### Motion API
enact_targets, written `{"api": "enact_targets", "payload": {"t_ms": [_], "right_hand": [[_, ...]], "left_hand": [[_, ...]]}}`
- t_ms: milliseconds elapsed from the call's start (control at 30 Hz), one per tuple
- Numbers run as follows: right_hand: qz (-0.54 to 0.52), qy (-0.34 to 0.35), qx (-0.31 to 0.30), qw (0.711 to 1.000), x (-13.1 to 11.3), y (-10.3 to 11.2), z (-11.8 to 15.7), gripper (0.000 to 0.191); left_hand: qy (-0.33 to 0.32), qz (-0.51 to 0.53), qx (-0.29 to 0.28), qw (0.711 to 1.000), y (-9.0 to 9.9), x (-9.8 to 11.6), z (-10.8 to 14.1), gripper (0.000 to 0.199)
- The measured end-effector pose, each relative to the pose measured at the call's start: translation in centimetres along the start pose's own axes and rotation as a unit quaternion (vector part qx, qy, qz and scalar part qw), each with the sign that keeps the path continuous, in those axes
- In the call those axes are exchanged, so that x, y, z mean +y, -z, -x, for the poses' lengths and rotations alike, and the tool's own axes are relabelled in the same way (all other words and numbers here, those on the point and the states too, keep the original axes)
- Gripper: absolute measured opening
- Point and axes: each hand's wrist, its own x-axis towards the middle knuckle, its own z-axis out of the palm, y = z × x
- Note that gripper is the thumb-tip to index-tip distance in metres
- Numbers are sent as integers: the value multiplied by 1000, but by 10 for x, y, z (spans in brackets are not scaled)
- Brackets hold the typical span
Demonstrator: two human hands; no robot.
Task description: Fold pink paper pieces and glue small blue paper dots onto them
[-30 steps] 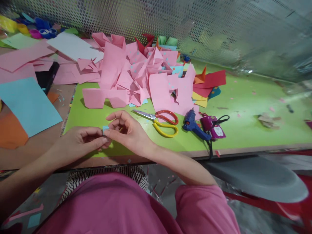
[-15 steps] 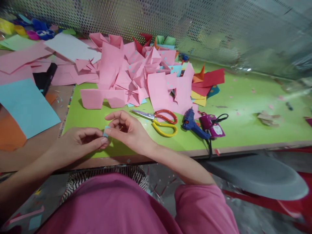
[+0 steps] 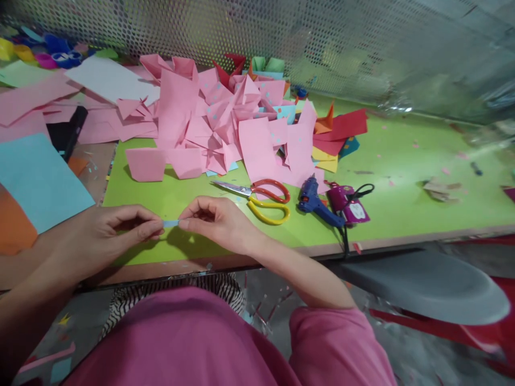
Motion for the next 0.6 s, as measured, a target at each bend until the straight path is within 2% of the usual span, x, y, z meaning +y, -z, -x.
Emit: {"api": "enact_targets", "payload": {"t_ms": [100, 267, 400, 500, 567, 600], "right_hand": [[-19, -16, 15, 1000, 2, -1, 1, 29], [-73, -6, 60, 995, 3, -5, 1, 35], [-55, 18, 51, 997, 0, -9, 2, 33], [17, 51, 41, 998, -2, -7, 7, 26], [117, 125, 58, 984, -3, -3, 10, 15], [176, 182, 67, 965, -3, -1, 11, 10]], "left_hand": [[28, 62, -18, 998, 0, -4, -1, 39], [67, 164, 50, 983, -3, 4, -3, 42], [66, 196, 4, 978, -6, 13, -5, 35], [85, 253, -9, 964, -4, 15, -5, 26], [116, 297, -34, 947, 0, 17, -5, 25], [130, 311, -55, 940, 2, 18, -4, 25]]}}
